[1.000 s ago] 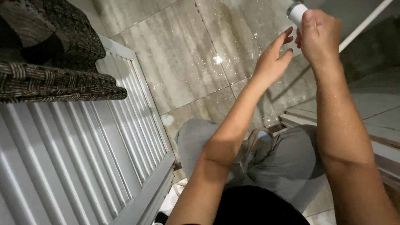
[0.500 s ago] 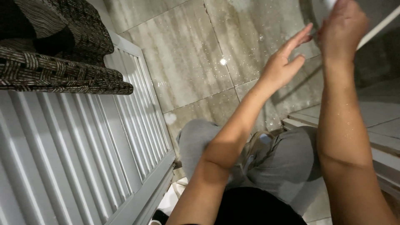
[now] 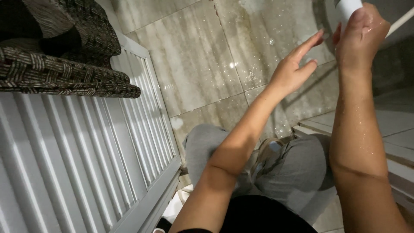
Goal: The person sits on the bathroom floor and uses a handheld bidet sprayer to wash their hands. They rinse both hands thoroughly under the water stream, rubbing them together, and continue rinsing until the end of the clip.
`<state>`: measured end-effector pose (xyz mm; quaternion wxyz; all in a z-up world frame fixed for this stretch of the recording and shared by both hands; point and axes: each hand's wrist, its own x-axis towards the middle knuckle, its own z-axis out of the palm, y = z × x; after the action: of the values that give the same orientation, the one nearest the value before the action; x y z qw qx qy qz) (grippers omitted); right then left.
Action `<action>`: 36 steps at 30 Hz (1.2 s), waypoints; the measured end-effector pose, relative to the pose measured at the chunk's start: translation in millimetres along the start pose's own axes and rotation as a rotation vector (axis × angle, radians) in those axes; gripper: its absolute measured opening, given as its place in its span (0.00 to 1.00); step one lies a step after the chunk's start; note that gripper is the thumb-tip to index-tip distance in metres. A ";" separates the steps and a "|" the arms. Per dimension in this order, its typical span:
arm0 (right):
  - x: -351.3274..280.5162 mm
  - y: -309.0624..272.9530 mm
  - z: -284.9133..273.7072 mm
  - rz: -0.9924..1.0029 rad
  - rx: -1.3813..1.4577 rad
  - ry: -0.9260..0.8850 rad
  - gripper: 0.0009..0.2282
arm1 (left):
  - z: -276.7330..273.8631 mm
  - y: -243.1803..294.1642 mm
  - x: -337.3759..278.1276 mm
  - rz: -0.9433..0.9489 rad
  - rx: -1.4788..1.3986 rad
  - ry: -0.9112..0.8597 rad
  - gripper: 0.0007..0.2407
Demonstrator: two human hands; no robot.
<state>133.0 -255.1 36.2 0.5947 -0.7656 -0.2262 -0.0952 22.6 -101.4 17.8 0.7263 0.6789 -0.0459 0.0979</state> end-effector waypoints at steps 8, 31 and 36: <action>1.9 -28.3 25.0 -0.067 0.001 -0.127 0.35 | -7.9 -3.6 2.2 -0.014 0.026 0.023 0.27; 6.4 -67.6 62.1 -0.147 -0.147 -0.283 0.37 | -31.6 1.8 -6.4 -0.163 -0.039 0.117 0.26; 9.3 -83.3 69.3 -0.178 -0.114 -0.312 0.37 | -41.2 18.3 -10.7 -0.187 0.013 0.141 0.25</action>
<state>94.3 -170.9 93.3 0.4971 -0.7805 -0.3769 -0.0403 5.7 -60.2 30.5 0.7291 0.6765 0.0693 0.0775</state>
